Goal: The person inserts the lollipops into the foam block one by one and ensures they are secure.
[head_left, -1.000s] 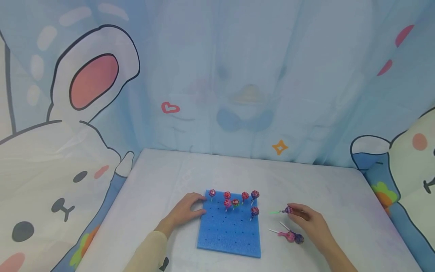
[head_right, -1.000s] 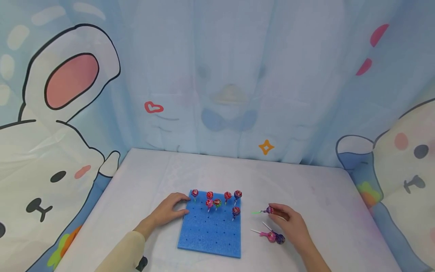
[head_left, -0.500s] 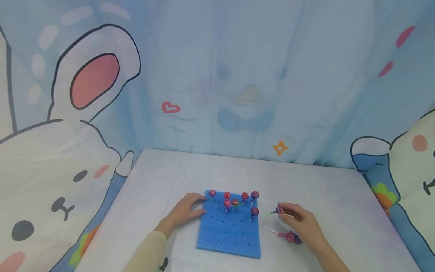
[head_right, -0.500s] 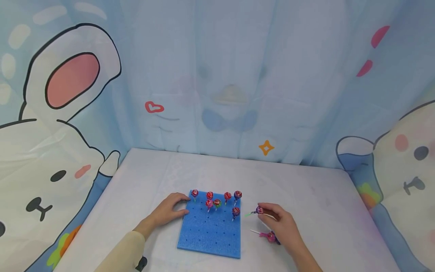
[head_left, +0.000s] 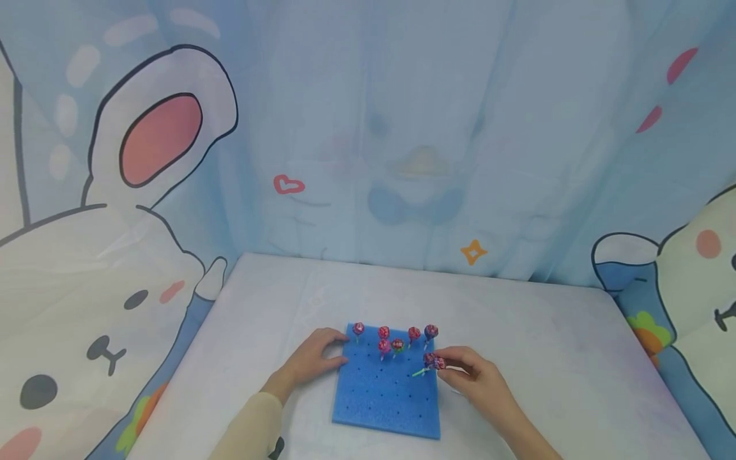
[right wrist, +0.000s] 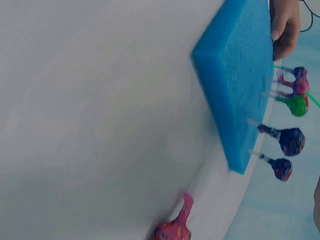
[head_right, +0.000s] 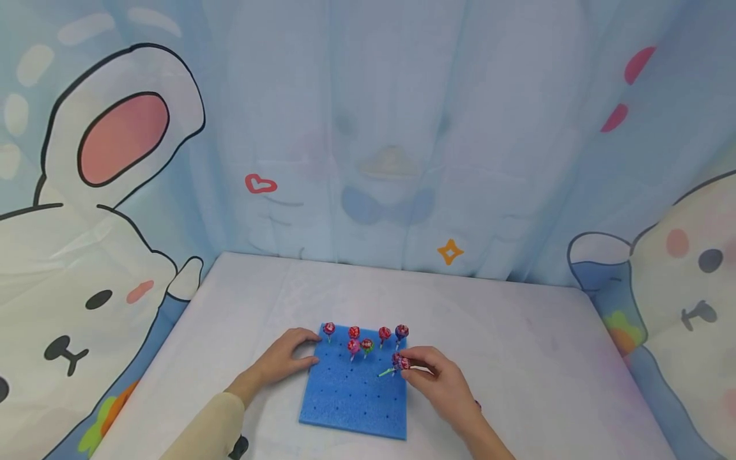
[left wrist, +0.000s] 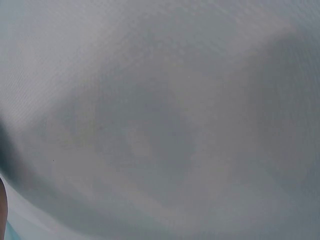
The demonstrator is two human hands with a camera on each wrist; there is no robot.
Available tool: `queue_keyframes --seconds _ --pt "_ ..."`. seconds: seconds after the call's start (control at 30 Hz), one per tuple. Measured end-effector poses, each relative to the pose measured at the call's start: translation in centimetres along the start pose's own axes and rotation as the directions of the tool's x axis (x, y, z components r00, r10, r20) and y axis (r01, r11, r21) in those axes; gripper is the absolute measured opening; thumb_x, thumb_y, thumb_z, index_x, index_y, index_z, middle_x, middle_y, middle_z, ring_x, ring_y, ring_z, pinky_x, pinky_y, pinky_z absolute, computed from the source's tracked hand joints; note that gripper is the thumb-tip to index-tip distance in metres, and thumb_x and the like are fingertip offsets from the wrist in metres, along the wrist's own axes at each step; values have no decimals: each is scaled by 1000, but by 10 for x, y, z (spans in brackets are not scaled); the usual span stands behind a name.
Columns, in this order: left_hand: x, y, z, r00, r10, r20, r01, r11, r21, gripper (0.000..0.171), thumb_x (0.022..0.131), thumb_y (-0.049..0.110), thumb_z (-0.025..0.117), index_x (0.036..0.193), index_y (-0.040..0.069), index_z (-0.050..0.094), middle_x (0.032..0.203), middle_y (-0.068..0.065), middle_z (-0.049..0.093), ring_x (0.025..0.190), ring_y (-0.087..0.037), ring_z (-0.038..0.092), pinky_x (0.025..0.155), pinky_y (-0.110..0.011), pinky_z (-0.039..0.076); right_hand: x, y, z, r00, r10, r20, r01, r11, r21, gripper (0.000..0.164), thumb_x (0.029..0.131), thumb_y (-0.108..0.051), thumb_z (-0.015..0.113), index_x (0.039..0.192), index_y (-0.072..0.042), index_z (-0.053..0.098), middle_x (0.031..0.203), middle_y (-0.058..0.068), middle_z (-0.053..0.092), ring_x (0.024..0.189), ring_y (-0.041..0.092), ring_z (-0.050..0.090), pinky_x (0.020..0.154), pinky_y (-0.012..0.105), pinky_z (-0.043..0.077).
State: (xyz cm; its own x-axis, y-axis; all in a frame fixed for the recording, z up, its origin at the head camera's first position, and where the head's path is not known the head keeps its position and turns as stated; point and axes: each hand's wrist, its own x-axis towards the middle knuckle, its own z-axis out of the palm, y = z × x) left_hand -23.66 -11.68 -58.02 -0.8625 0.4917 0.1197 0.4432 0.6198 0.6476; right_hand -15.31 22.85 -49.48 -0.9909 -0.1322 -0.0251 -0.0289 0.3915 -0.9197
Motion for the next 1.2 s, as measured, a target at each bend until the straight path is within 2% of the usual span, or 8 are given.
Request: queue_keyframes --seconds 0.17,0.3,0.5,0.73,0.87,1.2 --pt "0 0 0 1000 12 -7 -12 1000 -2 43 93 36 67 129 15 59 128 1 60 127 -21 49 109 -43 39 2 0 12 1000 -19 23 18 999 31 29 90 -11 71 118 -10 67 118 5 64 112 23 60 89 28 54" --pt "0 0 1 1000 3 -3 -3 1000 -4 43 93 37 67 129 15 59 129 2 59 128 -20 49 109 -42 38 3 2 20 1000 2 18 -3 999 42 28 89 -11 71 117 -12 68 116 2 64 113 21 60 90 28 54" --pt "-1 0 1 1000 -7 2 7 1000 -5 43 92 36 67 129 17 59 130 3 59 129 -19 48 110 -41 38 3 5 30 1000 -2 24 0 997 78 31 90 -12 71 120 -7 66 117 4 64 115 23 59 92 29 53" --pt "-1 1 0 1000 12 -7 -12 1000 5 43 93 36 67 129 14 59 129 1 60 127 -21 50 108 -43 39 6 9 39 1000 15 -9 -15 999 36 30 90 -9 70 120 -10 67 118 1 64 116 23 59 93 30 52" --pt "-1 1 0 1000 -6 2 6 1000 -3 43 92 35 67 129 15 59 129 1 59 128 -20 49 109 -42 38 7 9 44 999 27 -39 -26 1000 13 30 90 -6 69 119 -11 68 115 -1 65 115 21 60 93 30 52" --pt "1 -1 0 1000 -23 13 23 1000 -2 44 93 36 67 131 16 58 130 3 59 129 -18 48 110 -41 38 6 10 55 995 -61 -74 62 998 16 29 87 -1 71 115 -7 70 113 0 64 111 19 62 89 24 53"
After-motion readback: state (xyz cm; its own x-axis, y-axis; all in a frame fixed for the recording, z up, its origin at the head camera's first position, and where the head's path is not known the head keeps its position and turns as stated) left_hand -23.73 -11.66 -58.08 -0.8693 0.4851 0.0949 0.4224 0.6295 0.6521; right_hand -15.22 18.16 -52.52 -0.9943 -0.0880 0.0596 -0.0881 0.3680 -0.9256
